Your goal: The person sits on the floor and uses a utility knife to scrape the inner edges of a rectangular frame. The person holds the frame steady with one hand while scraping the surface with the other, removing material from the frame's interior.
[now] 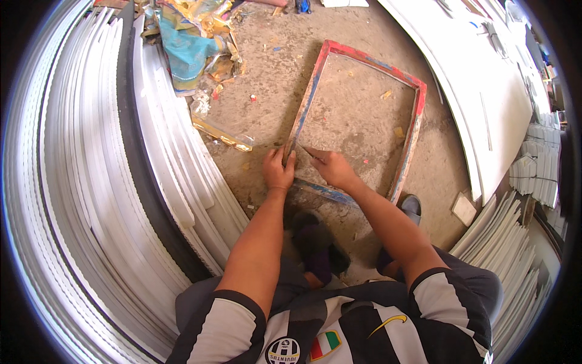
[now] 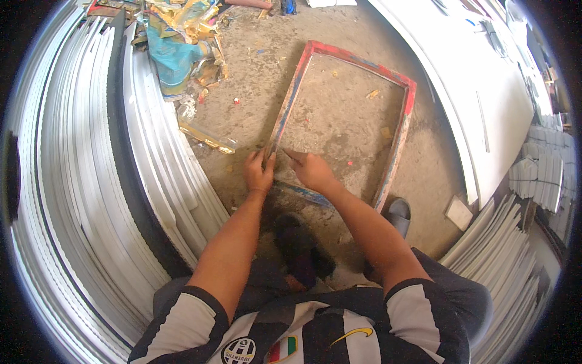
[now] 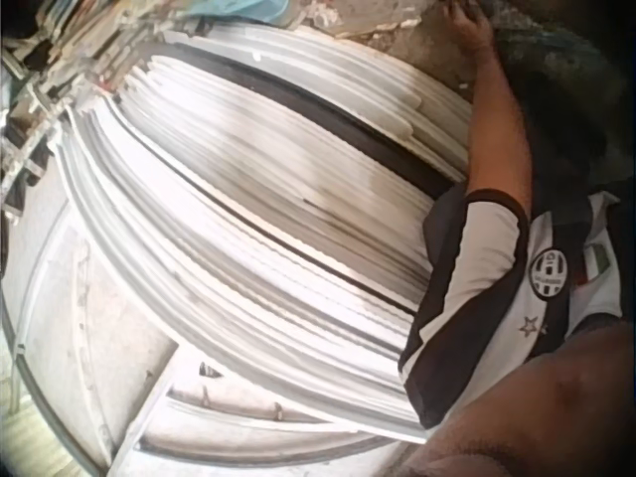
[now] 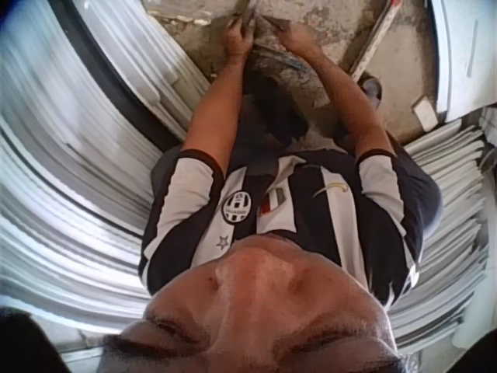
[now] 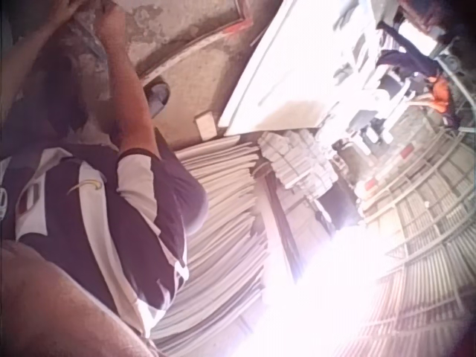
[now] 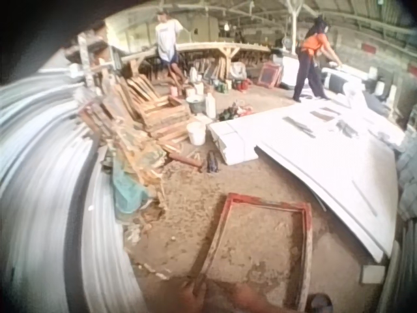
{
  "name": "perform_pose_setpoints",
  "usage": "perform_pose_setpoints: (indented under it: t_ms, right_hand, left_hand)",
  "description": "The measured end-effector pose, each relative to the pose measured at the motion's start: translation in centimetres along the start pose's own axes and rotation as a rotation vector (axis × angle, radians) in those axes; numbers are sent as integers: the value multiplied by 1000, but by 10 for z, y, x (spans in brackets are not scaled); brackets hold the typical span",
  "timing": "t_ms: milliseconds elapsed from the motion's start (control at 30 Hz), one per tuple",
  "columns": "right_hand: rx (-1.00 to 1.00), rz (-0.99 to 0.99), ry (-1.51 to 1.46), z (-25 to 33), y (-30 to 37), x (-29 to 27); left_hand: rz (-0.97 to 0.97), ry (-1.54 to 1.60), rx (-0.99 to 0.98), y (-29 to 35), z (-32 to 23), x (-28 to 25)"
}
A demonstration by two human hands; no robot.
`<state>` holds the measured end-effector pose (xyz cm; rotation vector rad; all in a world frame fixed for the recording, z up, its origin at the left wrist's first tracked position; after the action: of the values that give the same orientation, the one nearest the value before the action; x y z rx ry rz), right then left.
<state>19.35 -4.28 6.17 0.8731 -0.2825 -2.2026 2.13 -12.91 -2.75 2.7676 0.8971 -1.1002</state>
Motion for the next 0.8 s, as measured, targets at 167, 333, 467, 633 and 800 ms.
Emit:
perform_pose_setpoints:
  t_ms: [167,333,467,633,800]
  right_hand:
    - [-7,-67,196,9,7,17]
    - [21,-64,225,12,10,21]
    - [2,-91,242,11,4,21]
    - [17,-145,210,22,-4,14]
    - [48,-144,240,17,-13,12]
  left_hand:
    - [141,-79,28,5,4,-13]
    - [157,-208,-34,17,-3,-16]
    - [137,-152,-31,0,-4,-10]
    - [142,-105,-39,-15,-5,-4]
    - [162,-176,-66,-16,-12,-1]
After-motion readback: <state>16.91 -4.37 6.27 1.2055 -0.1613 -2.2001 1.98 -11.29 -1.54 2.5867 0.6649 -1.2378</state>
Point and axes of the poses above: each hand's wrist, its own y-axis away from the middle knuckle, its own x-axis out of the palm, z = x × y, the point moved 2 cm from there along -y, towards the middle knuckle
